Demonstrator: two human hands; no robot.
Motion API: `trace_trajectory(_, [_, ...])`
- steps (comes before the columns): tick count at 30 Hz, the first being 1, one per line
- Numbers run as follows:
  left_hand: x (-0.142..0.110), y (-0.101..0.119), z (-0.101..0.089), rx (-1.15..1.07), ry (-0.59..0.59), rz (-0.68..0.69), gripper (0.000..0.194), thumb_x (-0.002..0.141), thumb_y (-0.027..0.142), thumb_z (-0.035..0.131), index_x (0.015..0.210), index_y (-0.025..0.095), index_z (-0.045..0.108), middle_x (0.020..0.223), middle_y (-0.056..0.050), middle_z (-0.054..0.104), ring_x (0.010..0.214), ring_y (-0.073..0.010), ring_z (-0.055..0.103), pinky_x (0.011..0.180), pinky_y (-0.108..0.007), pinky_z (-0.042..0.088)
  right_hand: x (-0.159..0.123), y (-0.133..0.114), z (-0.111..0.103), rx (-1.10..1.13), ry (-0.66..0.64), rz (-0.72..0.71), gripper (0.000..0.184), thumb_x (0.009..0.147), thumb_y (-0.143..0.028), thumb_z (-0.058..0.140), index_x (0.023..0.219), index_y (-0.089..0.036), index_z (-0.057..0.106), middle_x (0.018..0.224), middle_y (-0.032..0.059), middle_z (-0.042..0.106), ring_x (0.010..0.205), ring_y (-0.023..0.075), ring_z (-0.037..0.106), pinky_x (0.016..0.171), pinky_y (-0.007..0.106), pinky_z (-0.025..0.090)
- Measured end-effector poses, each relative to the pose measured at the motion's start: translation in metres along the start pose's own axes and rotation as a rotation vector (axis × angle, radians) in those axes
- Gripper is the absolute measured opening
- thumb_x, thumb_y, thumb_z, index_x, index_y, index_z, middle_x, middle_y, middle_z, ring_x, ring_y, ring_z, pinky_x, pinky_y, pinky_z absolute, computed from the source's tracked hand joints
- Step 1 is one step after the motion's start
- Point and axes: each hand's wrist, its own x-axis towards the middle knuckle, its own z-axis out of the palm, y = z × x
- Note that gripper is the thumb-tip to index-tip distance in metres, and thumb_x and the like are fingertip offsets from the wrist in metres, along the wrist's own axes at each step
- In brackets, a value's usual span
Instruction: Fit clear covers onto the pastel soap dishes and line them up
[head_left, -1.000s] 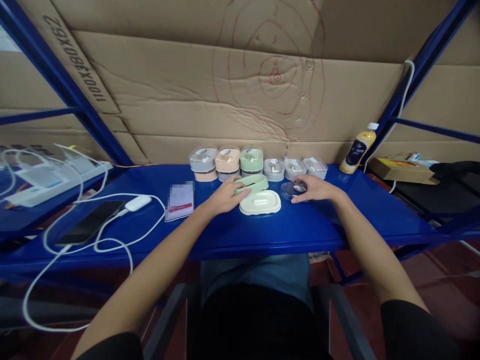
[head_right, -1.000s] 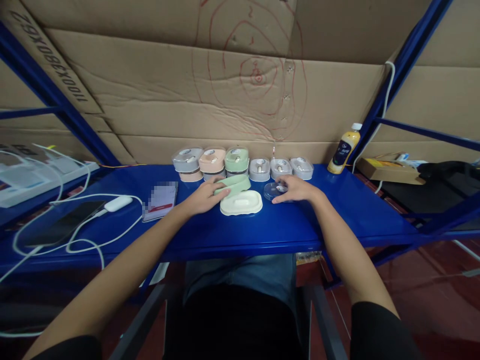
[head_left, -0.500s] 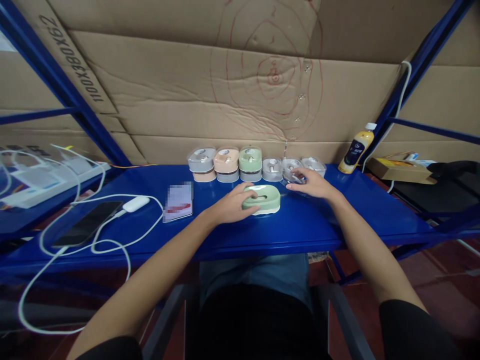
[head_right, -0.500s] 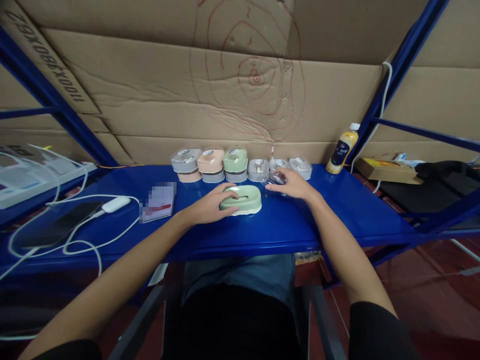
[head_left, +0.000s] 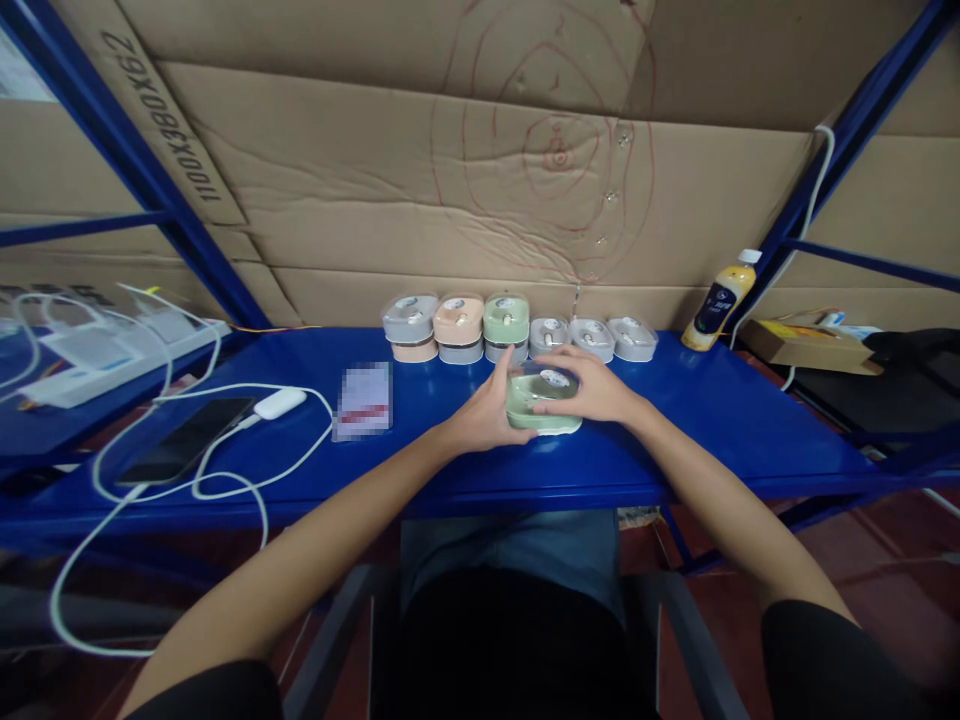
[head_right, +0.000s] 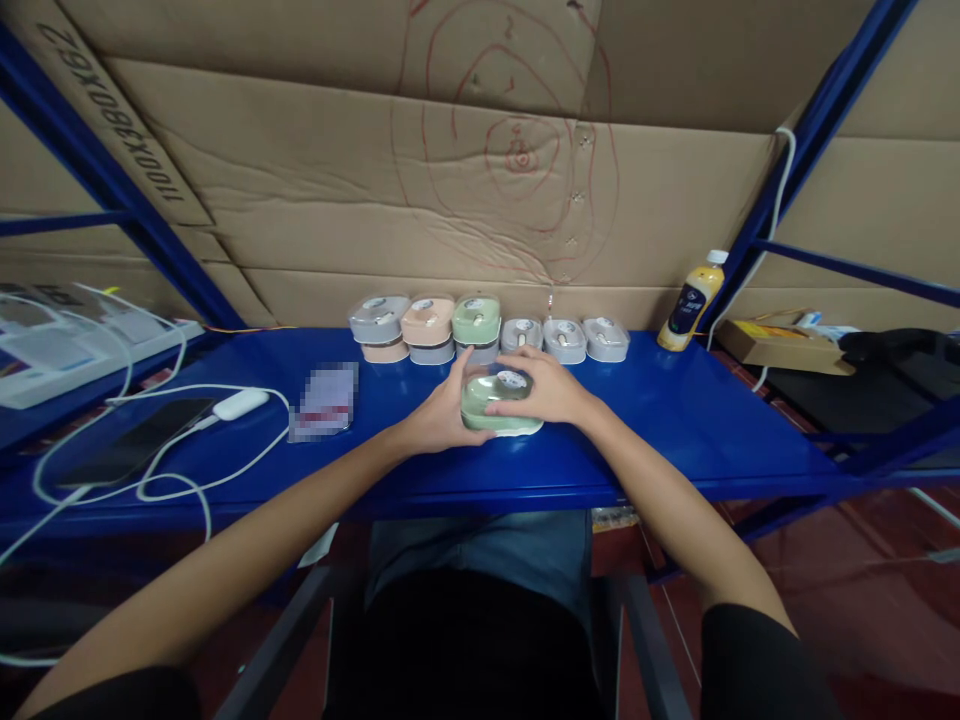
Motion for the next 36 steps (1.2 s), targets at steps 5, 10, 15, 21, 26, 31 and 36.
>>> trace_trajectory(5, [-0.001, -0.001, 0.003, 0.011, 0.024, 0.062, 0.152, 0.07, 0.037, 0.092, 0.177, 0.024, -0.016, 0.184, -0.027, 0.005, 0.171, -0.0486, 0.018, 0.137, -0.066, 0.029, 0.0, -0.001, 0.006, -0.071, -0.077, 0.027, 0.087, 0.076, -0.077, 0.088, 0.146, -0.028, 0.074, 0.129, 0.0139, 0.07, 0.119, 0.0389, 0.071, 0.108, 0.06, 0.057])
trace_trajectory(10, [0.0, -0.007, 0.003, -0.013, -0.009, 0.054, 0.154, 0.07, 0.042, 0.095, 0.177, 0.022, -0.013, 0.183, -0.028, 0.011, 0.17, -0.0492, 0.021, 0.135, -0.067, 0.031, 0.002, -0.003, 0.013, -0.14, -0.1, 0.021, 0.089, 0.076, -0.078, 0.088, 0.146, -0.025, 0.074, 0.122, 0.0148, 0.069, 0.116, 0.0395, 0.071, 0.108, 0.06, 0.058])
trace_trajectory(15, [0.003, -0.015, 0.002, -0.061, -0.041, 0.025, 0.151, 0.068, 0.052, 0.099, 0.178, 0.023, -0.001, 0.173, -0.028, 0.039, 0.163, -0.05, 0.038, 0.129, -0.07, 0.038, 0.0, 0.001, 0.012, -0.126, -0.176, 0.025, 0.089, 0.084, -0.08, 0.081, 0.159, -0.034, 0.063, 0.122, 0.0125, 0.071, 0.117, 0.0397, 0.07, 0.103, 0.061, 0.06])
trace_trajectory(21, [0.003, -0.01, -0.003, -0.032, -0.041, -0.011, 0.146, 0.066, 0.052, 0.1, 0.177, 0.02, 0.011, 0.164, -0.028, 0.052, 0.154, -0.0482, 0.051, 0.125, -0.069, 0.043, -0.008, 0.007, 0.005, -0.027, -0.223, -0.043, 0.09, 0.086, -0.071, 0.084, 0.164, -0.037, 0.056, 0.147, 0.0113, 0.066, 0.128, 0.0383, 0.069, 0.111, 0.058, 0.058])
trace_trajectory(26, [0.003, -0.012, -0.006, 0.037, -0.025, 0.01, 0.119, 0.067, 0.051, 0.098, 0.165, 0.02, 0.04, 0.164, -0.022, 0.054, 0.152, -0.0464, 0.054, 0.125, -0.064, 0.046, -0.008, 0.013, 0.009, -0.02, -0.205, -0.077, 0.09, 0.085, -0.072, 0.085, 0.162, -0.034, 0.059, 0.152, 0.0128, 0.063, 0.136, 0.0393, 0.066, 0.116, 0.057, 0.055])
trace_trajectory(31, [0.003, -0.022, -0.014, 0.054, -0.022, 0.072, 0.108, 0.068, 0.046, 0.097, 0.161, 0.021, 0.047, 0.163, -0.018, 0.057, 0.151, -0.0421, 0.055, 0.127, -0.061, 0.044, -0.01, 0.031, 0.008, 0.078, -0.222, -0.11, 0.112, 0.073, -0.071, 0.095, 0.169, -0.035, 0.049, 0.152, 0.0119, 0.065, 0.14, 0.0401, 0.064, 0.119, 0.061, 0.051])
trace_trajectory(36, [0.002, -0.025, -0.022, 0.055, -0.086, 0.086, 0.111, 0.069, 0.044, 0.096, 0.164, 0.02, 0.043, 0.165, -0.021, 0.053, 0.153, -0.043, 0.053, 0.129, -0.063, 0.042, -0.011, 0.034, 0.011, 0.064, -0.234, -0.077, 0.114, 0.072, -0.066, 0.097, 0.169, -0.031, 0.05, 0.138, 0.0123, 0.072, 0.127, 0.0381, 0.069, 0.114, 0.058, 0.054])
